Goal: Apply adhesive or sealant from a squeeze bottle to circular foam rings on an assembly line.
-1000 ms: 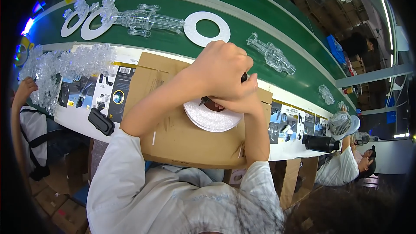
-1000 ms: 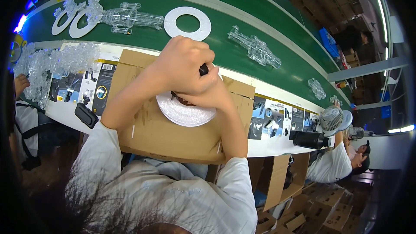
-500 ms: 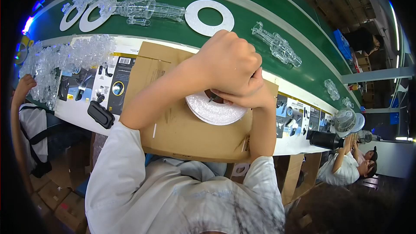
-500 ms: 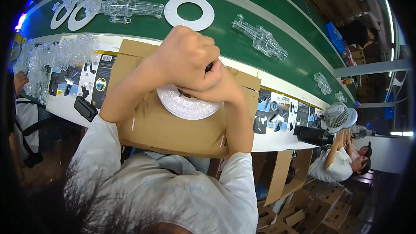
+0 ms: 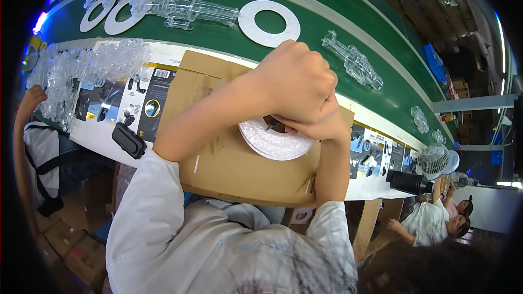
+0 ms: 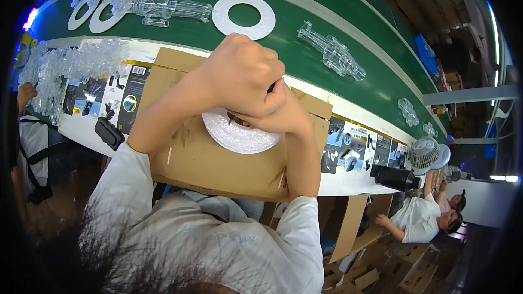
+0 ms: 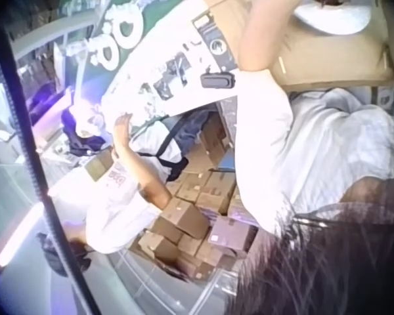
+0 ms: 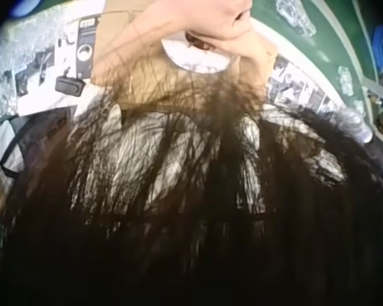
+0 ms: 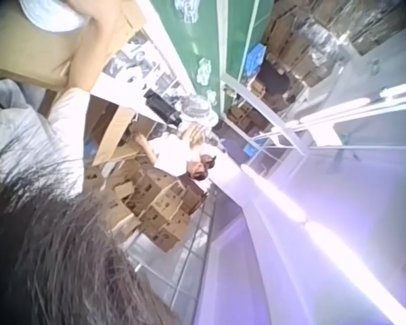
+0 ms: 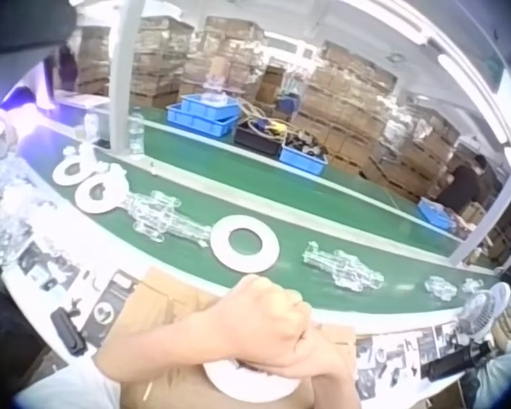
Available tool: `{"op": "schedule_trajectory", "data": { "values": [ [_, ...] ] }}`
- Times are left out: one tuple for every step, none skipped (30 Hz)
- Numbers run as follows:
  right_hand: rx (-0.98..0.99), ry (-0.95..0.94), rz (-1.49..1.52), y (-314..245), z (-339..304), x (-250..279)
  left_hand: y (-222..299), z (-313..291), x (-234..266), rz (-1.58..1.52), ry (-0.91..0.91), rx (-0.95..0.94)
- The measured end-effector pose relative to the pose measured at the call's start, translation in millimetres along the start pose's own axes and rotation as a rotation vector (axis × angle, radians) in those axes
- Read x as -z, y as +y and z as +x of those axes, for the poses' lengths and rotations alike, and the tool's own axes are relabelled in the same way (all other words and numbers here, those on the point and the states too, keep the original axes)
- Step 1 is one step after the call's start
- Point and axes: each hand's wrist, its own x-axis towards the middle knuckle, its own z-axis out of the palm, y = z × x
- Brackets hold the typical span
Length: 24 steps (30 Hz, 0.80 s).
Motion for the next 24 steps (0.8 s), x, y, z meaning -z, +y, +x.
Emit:
{"op": "schedule_trajectory", "data": {
  "values": [
    [0.053, -0.026, -0.076, 2, -1, 1, 0, 0, 0, 0.004, 0.002, 0.002],
    [0.055, -0.03, -0.077, 4, 0, 2, 0, 1, 1, 0.012, -0.012, 0.009],
    [0.066, -0.038, -0.068, 3, 2, 2, 0, 0, 1, 0.02, -0.027, 0.019],
    [0.078, -0.046, -0.059, 2, 4, 1, 0, 0, 2, 0.025, -0.025, 0.025],
    [0.079, -0.053, -0.058, -2, 3, -1, 0, 1, 4, 0.033, -0.062, 0.054],
    [-0.073, -0.022, 0.048, -8, 2, -4, 0, 2, 7, 0.039, -0.099, 0.08],
    [-0.225, 0.01, 0.154, -13, 2, -8, 0, 4, 11, 0.041, -0.096, 0.083],
    [-0.225, 0.005, 0.152, -16, 3, -12, 1, 5, 16, 0.047, -0.164, 0.081],
    [-0.182, 0.007, 0.108, -19, 5, -17, 1, 5, 20, 0.053, -0.234, 0.078],
    [-0.14, 0.008, 0.064, -21, 6, -21, 1, 4, 21, 0.055, -0.233, 0.08],
    [-0.14, 0.004, 0.065, -22, 5, -23, 0, 3, 22, 0.059, -0.225, 0.05],
    [-0.122, 0.028, 0.073, -23, 5, -25, -1, 3, 23, 0.063, -0.216, 0.02],
    [-0.104, 0.052, 0.081, -24, 5, -26, -1, 3, 24, 0.064, -0.214, 0.022],
    [-0.105, 0.049, 0.081, -24, 5, -26, -1, 4, 24, 0.071, -0.243, 0.019],
    [-0.144, 0.042, 0.101, -24, 5, -27, -1, 5, 25, 0.079, -0.273, 0.017],
    [-0.184, 0.036, 0.121, -24, 6, -27, -1, 5, 25, 0.081, -0.273, 0.021],
    [-0.184, 0.031, 0.122, -24, 6, -28, -1, 4, 24, 0.088, -0.26, 0.016],
    [-0.176, 0.039, 0.14, -25, 6, -28, -1, 4, 23, 0.093, -0.245, 0.009],
    [-0.168, 0.046, 0.159, -25, 7, -28, -2, 3, 22, 0.094, -0.244, 0.01],
    [-0.168, 0.045, 0.159, -25, 7, -28, -4, 3, 22, 0.083, -0.246, -0.007],
    [-0.191, 0.043, 0.158, -25, 8, -29, -5, 3, 21, 0.073, -0.249, -0.024],
    [-0.214, 0.041, 0.156, -25, 8, -29, -5, 3, 22, 0.075, -0.249, -0.022],
    [-0.213, 0.038, 0.157, -25, 8, -28, -5, 3, 22, 0.072, -0.264, -0.022],
    [-0.204, 0.015, 0.13, -25, 8, -28, -5, 3, 23, 0.067, -0.28, -0.024]
  ]
}}
